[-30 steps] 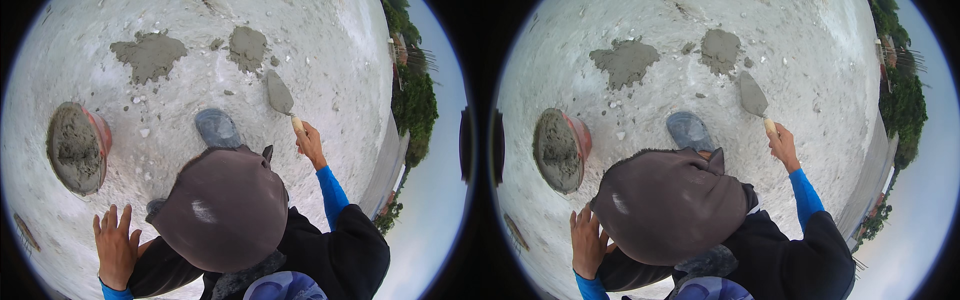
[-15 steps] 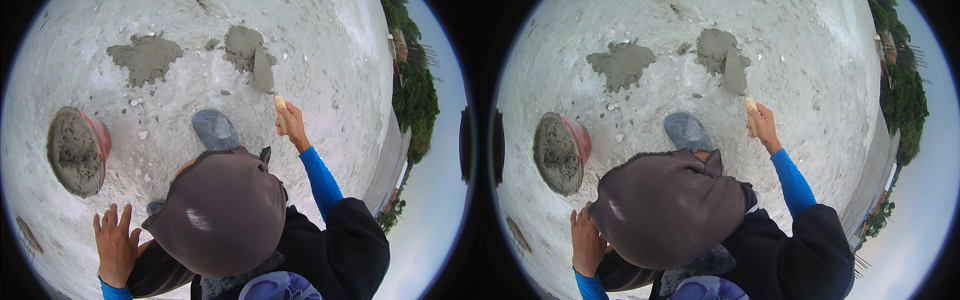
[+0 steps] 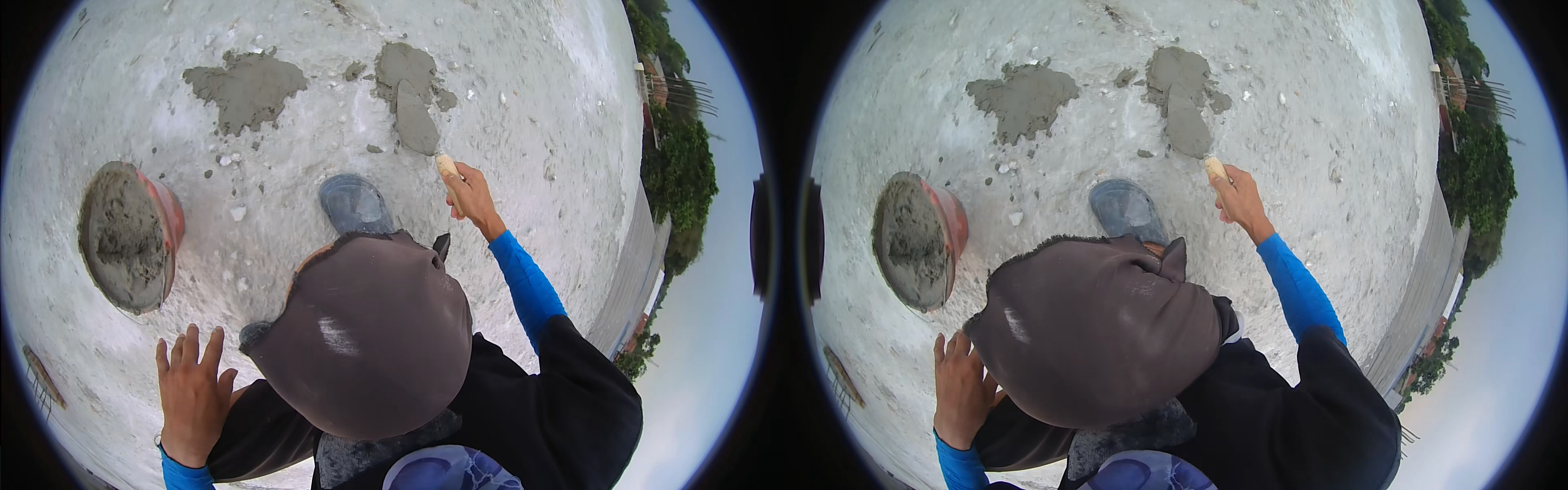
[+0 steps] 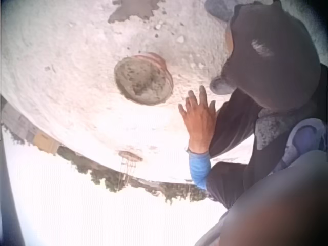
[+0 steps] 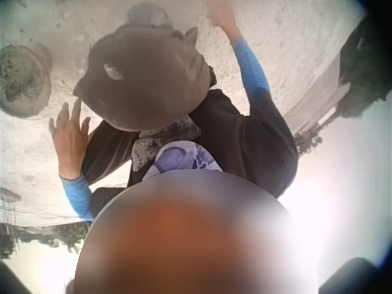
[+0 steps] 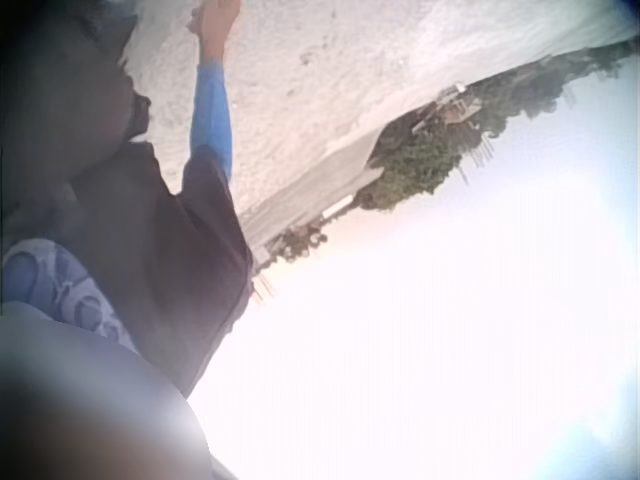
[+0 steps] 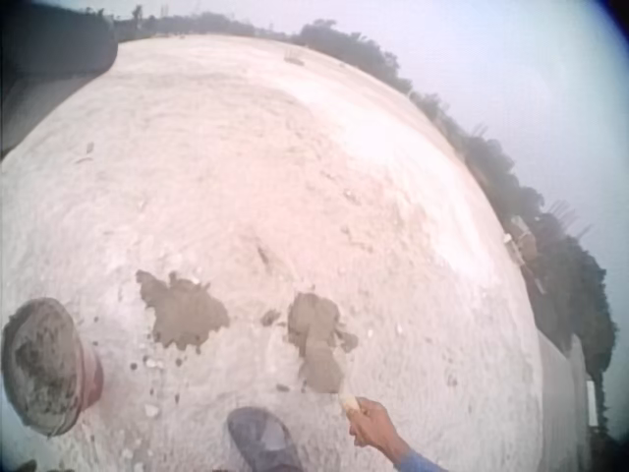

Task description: The person scoops cement from a bucket using a trowel and applies it to a concrete floor, smoothing the surface in several small patches. The person repeatedly returns to the bucket to gather more cement and continues spreading it across the floor.

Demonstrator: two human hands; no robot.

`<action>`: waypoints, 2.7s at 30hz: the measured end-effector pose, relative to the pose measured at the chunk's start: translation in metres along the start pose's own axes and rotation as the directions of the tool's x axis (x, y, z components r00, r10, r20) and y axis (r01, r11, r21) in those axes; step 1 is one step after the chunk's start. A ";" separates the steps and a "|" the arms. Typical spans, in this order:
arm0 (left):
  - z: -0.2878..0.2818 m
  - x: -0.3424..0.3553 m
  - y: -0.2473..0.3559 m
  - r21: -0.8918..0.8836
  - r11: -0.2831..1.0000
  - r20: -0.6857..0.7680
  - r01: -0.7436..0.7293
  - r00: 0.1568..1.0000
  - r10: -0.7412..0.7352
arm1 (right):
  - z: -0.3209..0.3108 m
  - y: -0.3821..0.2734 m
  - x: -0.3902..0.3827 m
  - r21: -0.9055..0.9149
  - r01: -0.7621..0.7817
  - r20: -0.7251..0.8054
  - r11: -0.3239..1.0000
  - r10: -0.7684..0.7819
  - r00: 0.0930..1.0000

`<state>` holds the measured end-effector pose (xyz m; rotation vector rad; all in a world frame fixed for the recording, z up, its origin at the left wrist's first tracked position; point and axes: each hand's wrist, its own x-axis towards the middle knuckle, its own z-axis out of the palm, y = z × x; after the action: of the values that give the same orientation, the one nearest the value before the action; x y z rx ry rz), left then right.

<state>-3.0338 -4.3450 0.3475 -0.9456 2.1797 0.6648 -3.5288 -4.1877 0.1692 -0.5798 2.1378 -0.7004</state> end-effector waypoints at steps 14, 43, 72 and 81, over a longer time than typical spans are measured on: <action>0.004 -0.013 0.003 0.011 1.000 -0.094 0.029 0.995 -0.028 | -0.006 -0.011 -0.001 -0.016 -0.118 -0.029 0.993 0.118 0.993; 0.003 -0.016 0.006 0.009 0.999 -0.099 0.042 0.994 -0.041 | 0.003 -0.048 0.076 -0.026 0.011 -0.026 1.000 -0.011 1.000; 0.004 -0.009 0.005 0.020 0.999 -0.068 0.039 0.997 -0.037 | -0.008 0.010 0.051 0.038 -0.005 0.095 0.999 0.001 0.995; 0.000 -0.012 0.003 0.016 0.998 -0.095 0.059 0.994 -0.058 | -0.036 0.029 -0.072 -0.124 -0.056 0.065 0.991 0.064 0.996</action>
<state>-3.0300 -4.3382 0.3567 -1.0460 2.2273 0.5814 -3.5208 -4.1122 0.2084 -0.5930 2.1354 -0.5124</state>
